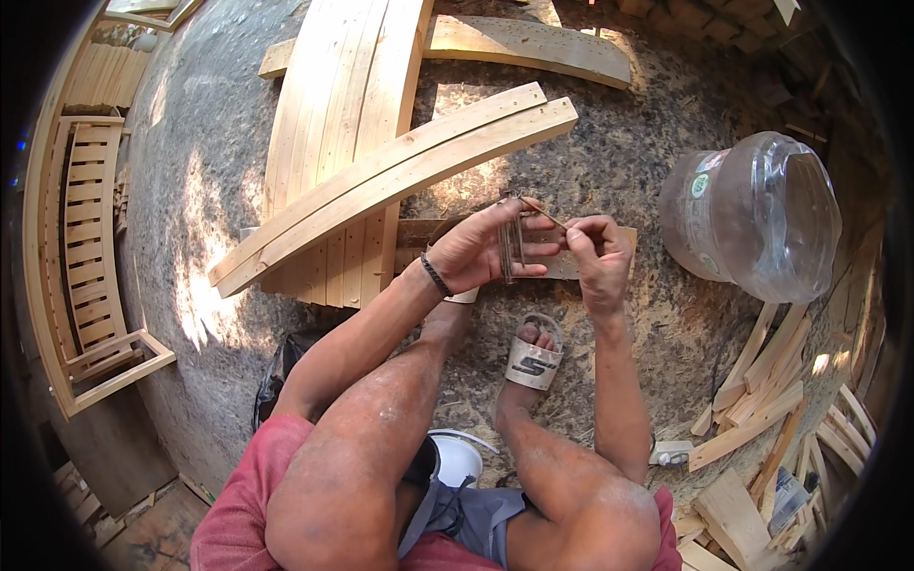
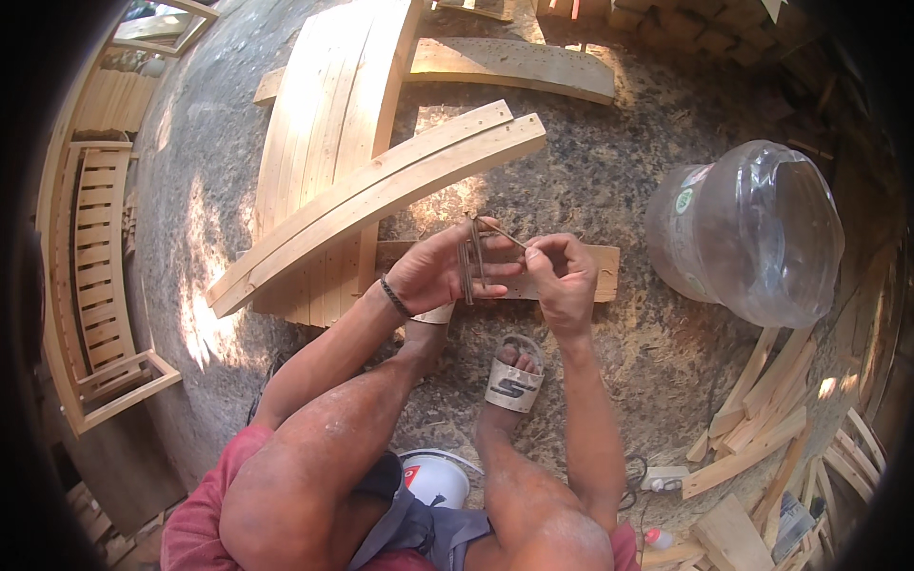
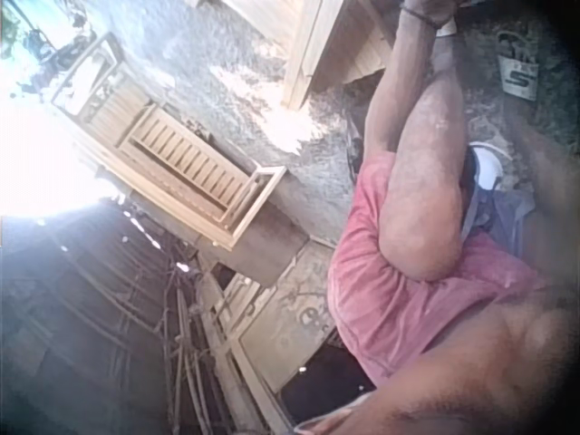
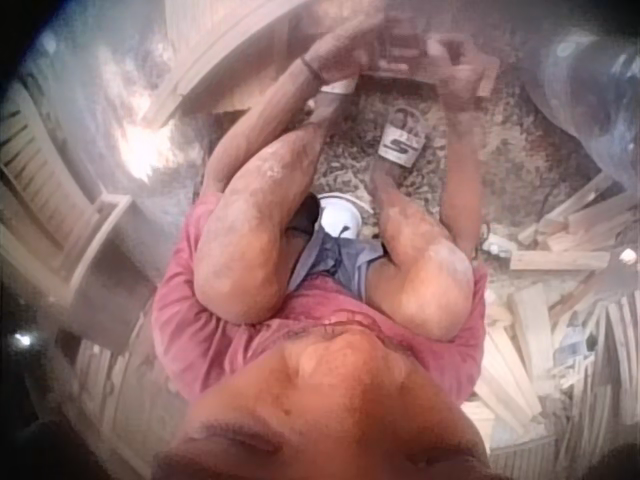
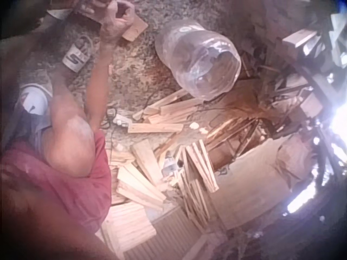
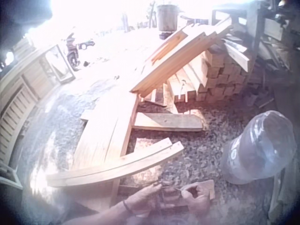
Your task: The person assembles a rectangular wooden frame by hammering nails through joints, picking up additional nails from a plastic bag, and moving wooden slats to align them before securing the structure.
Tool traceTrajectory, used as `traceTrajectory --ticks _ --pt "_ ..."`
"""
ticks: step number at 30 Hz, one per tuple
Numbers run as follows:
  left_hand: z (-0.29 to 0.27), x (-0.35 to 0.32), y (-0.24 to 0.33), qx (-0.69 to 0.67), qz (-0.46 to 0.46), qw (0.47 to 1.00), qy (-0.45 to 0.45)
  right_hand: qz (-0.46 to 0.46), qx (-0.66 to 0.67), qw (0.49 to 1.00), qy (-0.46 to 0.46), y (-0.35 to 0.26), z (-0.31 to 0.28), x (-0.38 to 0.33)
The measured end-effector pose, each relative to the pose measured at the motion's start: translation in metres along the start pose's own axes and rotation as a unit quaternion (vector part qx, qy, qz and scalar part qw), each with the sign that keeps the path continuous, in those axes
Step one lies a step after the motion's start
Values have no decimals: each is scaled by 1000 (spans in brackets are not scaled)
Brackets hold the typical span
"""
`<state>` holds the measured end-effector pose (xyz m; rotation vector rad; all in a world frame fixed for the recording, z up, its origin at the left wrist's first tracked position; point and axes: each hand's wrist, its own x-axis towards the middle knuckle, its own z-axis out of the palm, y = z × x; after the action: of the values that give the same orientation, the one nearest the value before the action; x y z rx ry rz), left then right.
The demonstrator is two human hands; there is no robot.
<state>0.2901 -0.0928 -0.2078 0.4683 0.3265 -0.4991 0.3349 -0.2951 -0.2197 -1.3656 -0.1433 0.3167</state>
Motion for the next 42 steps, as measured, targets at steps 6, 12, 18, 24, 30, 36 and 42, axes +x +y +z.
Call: traceTrajectory --ticks 6,12,18,24,30,36,42 --pt "-15 4 -10 69 51 990 109 80 -129 986 -69 4 3 -7" --pt "-12 5 -13 190 63 968 152 42 -318 937 -137 -19 18 7" --pt "-22 5 -12 221 52 955 193 71 -406 886 -211 -22 20 37" --pt "-48 -8 -11 64 -47 982 171 -7 -274 959 -71 -45 -4 103" --pt "-42 -8 -8 70 -45 985 153 -185 -360 913 45 -44 11 154" --pt "-29 -13 1 67 -3 992 107 -272 -338 899 61 -16 12 173" --pt "-32 -16 4 26 -4 996 83 -298 -312 900 64 -5 15 177"
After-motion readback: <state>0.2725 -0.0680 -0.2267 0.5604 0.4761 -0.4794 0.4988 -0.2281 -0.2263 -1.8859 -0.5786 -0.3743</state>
